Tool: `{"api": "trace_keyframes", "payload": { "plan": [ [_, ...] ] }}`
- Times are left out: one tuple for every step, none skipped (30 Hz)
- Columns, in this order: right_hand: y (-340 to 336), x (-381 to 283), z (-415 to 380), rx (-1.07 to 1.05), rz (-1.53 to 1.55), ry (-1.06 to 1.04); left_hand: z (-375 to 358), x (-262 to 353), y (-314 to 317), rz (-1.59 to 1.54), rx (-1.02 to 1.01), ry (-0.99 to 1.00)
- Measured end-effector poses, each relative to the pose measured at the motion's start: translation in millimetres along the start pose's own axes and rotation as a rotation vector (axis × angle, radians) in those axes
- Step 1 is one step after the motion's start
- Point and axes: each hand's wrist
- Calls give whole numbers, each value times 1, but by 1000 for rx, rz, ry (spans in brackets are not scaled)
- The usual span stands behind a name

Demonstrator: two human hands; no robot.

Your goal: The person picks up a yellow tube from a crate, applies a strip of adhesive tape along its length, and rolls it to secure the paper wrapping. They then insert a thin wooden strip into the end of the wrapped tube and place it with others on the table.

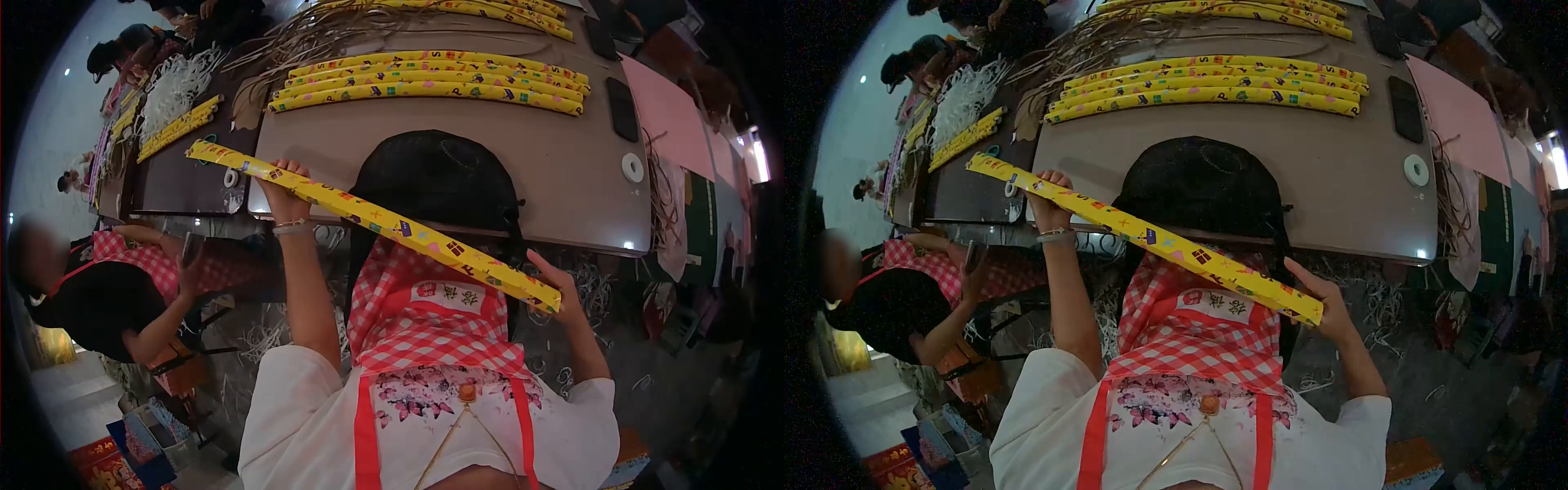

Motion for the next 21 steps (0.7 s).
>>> {"api": "trace_keyframes", "payload": {
  "plan": [
    [1, -1, 0, -49, 306, 139, -2, -1, 2, -1, 2, 2],
    [4, 5, -3, -53, 305, 140, -5, -3, 4, -14, -37, 3],
    [10, 17, -6, -49, 397, 198, -7, -4, 7, -25, -76, 5],
    [13, 24, -7, -44, 488, 256, -8, -5, 7, -24, -74, 8],
    [18, 12, -2, -46, 489, 256, -9, -6, 8, 2, -61, 11],
    [26, -3, 1, 42, 543, 207, -9, -7, 9, 29, -49, 12],
    [31, -12, 4, 133, 596, 157, -10, -8, 10, 29, -49, 10],
    [28, -1, 0, 135, 596, 158, -10, -9, 12, 51, -48, 20],
    [23, 21, -8, 72, 835, 272, -11, -11, 14, 73, -47, 31],
    [22, 27, -9, 4, 1073, 385, -13, -12, 18, 72, -48, 31],
    [22, 32, -12, 2, 1073, 385, -14, -14, 21, 109, -54, 52],
    [22, 37, -14, -14, 1158, 395, -15, -16, 25, 146, -61, 73],
    [22, 39, -15, -31, 1242, 407, -16, -17, 28, 146, -59, 75],
    [23, 43, -16, -30, 1243, 410, -16, -18, 31, 169, -14, 89],
    [26, 50, -17, -94, 1364, 405, -15, -19, 33, 192, 29, 101],
    [27, 45, -15, -155, 1483, 397, -13, -18, 30, 192, 28, 94],
    [27, 41, -15, -146, 1485, 396, -11, -14, 25, 228, 25, 114],
    [26, 37, -13, -121, 1236, 394, -9, -12, 21, 265, 22, 132],
    [24, 24, -8, -93, 986, 391, -8, -9, 18, 261, 48, 109],
    [20, 9, 0, -90, 730, 415, -2, -4, 11, 253, 94, 132],
    [16, 4, 4, -73, 736, 418, 5, 3, 4, 248, 139, 154]
  ]
}}
Point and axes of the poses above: each hand's wrist, its own z-axis towards the middle knuckle, its own y-axis out of the palm, x = y × z, and after that the axes turned 14 degrees about -z, right-handed
